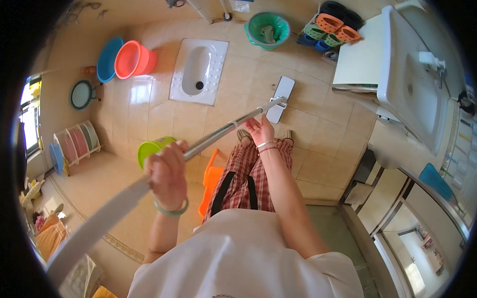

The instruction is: The person mops the floor in a bathroom and a bedroom using a flat mop. They start by wringing the mop in a bucket in the bathroom, then move into the bedroom to clean the tiled floor around a bed, a fan, and a clothes rack.

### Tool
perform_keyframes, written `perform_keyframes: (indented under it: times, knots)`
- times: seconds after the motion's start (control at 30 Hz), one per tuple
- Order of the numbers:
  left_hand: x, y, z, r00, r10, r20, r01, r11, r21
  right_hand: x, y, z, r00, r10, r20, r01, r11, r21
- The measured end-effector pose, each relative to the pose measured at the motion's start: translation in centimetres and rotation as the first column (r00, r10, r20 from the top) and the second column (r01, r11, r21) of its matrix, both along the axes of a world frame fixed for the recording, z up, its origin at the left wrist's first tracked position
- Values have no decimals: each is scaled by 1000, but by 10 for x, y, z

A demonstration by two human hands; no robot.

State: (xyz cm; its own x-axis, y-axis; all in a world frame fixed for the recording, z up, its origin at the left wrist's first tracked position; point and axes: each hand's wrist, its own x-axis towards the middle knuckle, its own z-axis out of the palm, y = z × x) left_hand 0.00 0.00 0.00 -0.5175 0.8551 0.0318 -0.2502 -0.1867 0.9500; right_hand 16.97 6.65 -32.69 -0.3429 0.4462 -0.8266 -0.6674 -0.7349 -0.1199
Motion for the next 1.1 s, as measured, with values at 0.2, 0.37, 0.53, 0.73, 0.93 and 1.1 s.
perform_keyframes:
  times: [0.2,0.37,0.53,0.73,0.93,1.1]
  knots:
    - [-56,-53,36,866,461,195,-451,887,-96,-78,-15,55,988,134,-70,-148,958,-244]
    - [-72,-78,43,685,713,147,-709,700,-88,-160,-31,26,980,-131,-151,90,964,-252]
    - [-71,-106,-6,742,670,43,-668,743,-44,-207,-70,43,953,273,132,-257,958,-123]
    - [-100,-146,62,443,875,193,-890,455,-20,-242,-75,65,881,472,9,-472,881,-32]
    - [-134,-184,95,259,902,346,-966,244,88,-353,-59,53,821,553,-140,-569,812,-130]
    - [-146,-181,69,103,939,327,-992,71,108,-446,-80,111,757,626,-185,-651,745,-144]
